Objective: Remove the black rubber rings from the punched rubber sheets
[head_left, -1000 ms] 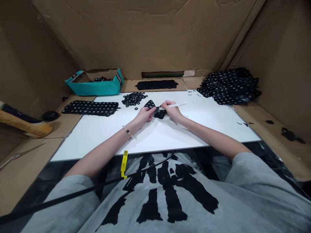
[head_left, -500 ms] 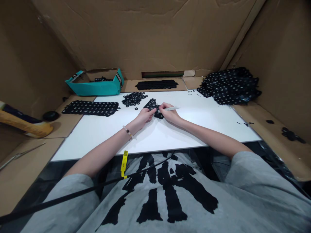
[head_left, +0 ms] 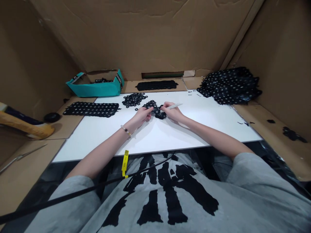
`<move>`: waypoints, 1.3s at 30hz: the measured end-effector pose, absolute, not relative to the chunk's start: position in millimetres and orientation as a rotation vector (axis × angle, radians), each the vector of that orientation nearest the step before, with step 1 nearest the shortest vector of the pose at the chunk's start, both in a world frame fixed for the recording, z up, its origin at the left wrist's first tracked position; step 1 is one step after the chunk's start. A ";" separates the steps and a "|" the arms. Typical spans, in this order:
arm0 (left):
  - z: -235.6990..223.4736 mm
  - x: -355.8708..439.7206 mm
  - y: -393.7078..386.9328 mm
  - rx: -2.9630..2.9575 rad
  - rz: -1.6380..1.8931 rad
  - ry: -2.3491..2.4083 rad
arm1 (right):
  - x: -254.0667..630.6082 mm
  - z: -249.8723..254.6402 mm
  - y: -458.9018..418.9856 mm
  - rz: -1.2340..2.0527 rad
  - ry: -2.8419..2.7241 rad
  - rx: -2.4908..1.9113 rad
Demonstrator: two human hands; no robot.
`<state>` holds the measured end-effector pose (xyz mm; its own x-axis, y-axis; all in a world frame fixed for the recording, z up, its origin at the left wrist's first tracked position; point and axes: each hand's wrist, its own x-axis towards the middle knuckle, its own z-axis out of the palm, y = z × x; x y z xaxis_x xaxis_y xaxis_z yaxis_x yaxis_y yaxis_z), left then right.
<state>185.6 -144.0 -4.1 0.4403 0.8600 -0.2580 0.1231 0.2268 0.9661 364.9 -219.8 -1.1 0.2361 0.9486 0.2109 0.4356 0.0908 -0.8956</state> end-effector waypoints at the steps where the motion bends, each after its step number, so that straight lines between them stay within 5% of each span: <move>1: -2.8 186.4 -145.9 1.229 0.641 0.994 | 367.0 0.0 -218.6 0.665 -1.337 -1.506; 28: -0.4 193.1 -160.5 1.400 0.677 0.976 | 359.1 -10.5 -213.9 0.818 -1.125 -1.332; 39: -3.4 192.1 -161.7 1.379 0.689 0.984 | 351.1 -12.2 -221.1 0.517 -1.434 -1.406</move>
<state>192.1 -161.7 -3.4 0.4583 0.8736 -0.1635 0.1447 0.1081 0.9835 351.1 -221.1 -12.2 0.1995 0.9132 0.3554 0.4763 0.2265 -0.8496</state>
